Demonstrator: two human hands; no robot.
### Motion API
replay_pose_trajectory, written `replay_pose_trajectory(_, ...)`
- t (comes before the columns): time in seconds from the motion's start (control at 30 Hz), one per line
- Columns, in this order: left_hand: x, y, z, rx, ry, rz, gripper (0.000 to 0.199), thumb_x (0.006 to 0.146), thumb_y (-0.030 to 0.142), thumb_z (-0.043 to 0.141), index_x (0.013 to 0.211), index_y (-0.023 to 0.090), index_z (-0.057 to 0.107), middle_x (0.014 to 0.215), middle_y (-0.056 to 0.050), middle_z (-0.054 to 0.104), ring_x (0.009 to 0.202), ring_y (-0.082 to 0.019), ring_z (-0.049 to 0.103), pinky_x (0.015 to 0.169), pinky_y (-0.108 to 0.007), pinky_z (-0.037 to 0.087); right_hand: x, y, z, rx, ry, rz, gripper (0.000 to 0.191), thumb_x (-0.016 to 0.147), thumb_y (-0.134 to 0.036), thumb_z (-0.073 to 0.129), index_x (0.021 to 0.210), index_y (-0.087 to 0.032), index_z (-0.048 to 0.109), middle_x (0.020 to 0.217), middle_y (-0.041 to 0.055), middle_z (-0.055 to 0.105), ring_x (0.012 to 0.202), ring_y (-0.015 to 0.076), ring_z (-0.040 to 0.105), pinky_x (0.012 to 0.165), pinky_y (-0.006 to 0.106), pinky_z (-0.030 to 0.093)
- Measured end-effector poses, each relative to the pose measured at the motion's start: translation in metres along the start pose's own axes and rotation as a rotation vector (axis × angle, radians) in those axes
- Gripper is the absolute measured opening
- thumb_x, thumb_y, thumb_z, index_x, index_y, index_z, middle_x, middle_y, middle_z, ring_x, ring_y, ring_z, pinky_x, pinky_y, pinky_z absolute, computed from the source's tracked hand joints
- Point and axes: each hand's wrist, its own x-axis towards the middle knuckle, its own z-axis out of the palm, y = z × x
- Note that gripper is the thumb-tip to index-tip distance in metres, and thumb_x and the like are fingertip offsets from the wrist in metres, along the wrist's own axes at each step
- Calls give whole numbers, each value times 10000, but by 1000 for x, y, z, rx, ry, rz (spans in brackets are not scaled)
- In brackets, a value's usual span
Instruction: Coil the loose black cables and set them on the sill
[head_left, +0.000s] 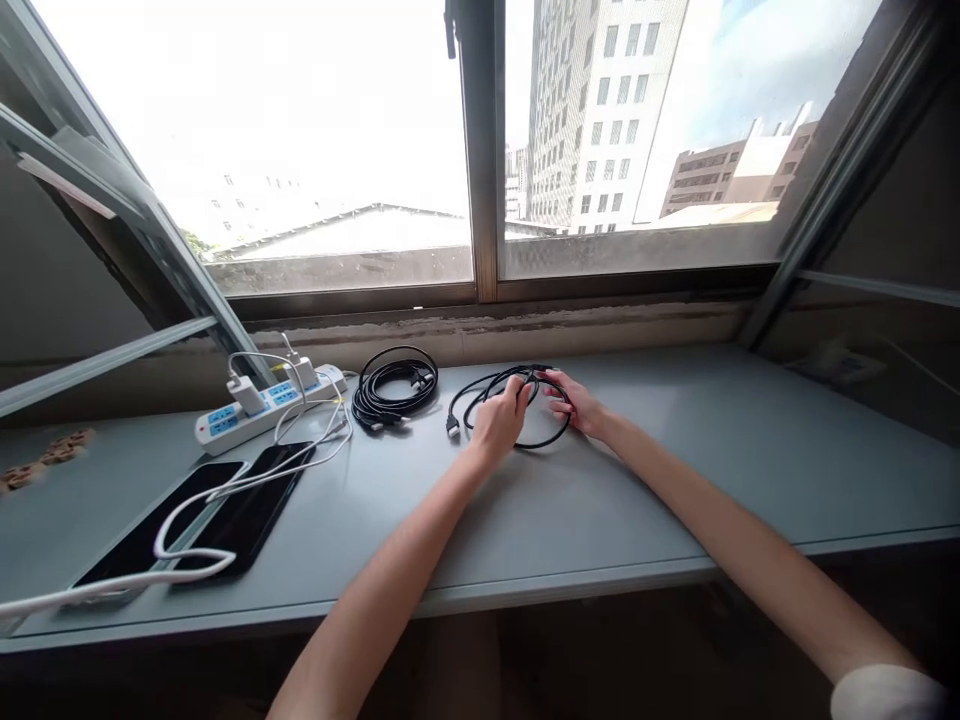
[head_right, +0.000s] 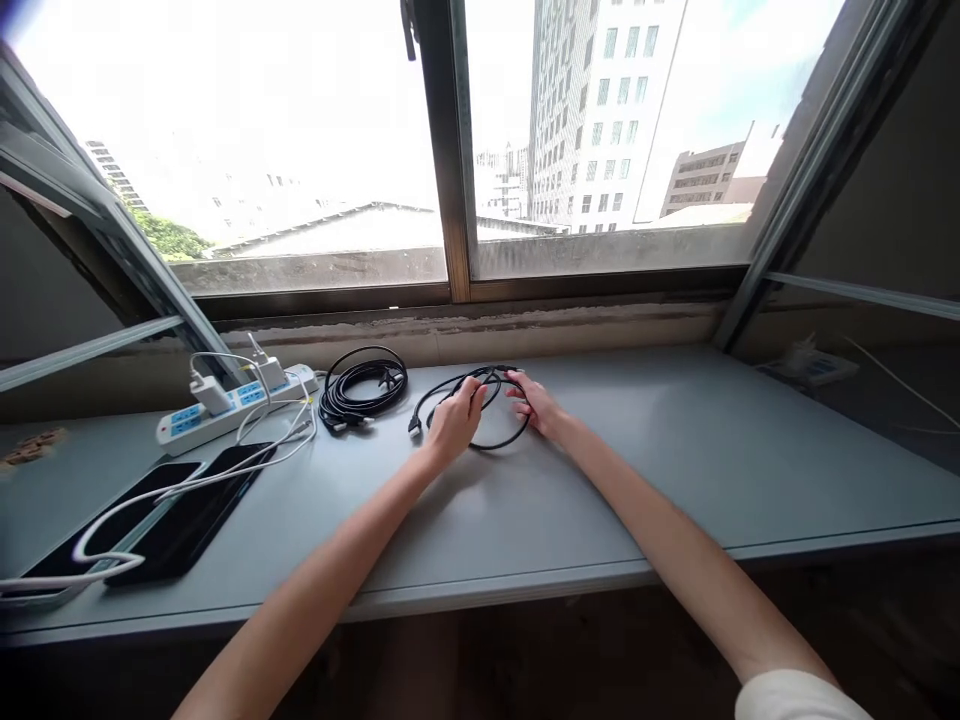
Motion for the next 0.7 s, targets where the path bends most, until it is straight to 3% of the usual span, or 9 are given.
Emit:
replay_pose_trajectory(0.17,12,-3,-22,-293,342,-121,321,944,410,163,850,225,408,590,32,475,487,-109,504,494,-207,384,-6,-14,1,-36,59,-101,171,782,-259,604,937,-194,572,627,-18,599,309,31,252,270,152,233)
replay_pose_trajectory(0.33,29,10,-56,-956,688,-134,341,879,471,381,673,200,365,571,64,329,386,-43,313,360,-171,275,-12,-30,8,-81,72,-232,319,786,-220,572,1104,-201,568,722,27,675,333,49,313,301,159,303)
replay_pose_trajectory(0.43,40,22,-81,-1122,804,-164,335,860,468,427,677,191,385,553,75,301,364,-28,252,325,-163,197,-13,-42,13,-127,79,-312,296,796,-251,585,1084,-185,602,659,24,668,326,47,315,305,156,310)
replay_pose_trajectory(0.6,58,43,-127,-1197,904,-123,304,851,434,451,675,193,392,428,103,257,320,-31,187,315,-169,114,-12,-85,32,-193,-12,-399,184,750,-277,673,791,-99,695,483,34,584,332,68,403,304,165,329)
replay_pose_trajectory(0.7,62,60,-154,-1184,960,-81,233,817,335,519,677,200,392,385,119,236,301,-37,179,316,-182,99,-22,-122,56,-163,-80,-461,236,780,-321,646,902,-126,697,539,17,589,362,66,428,334,162,353)
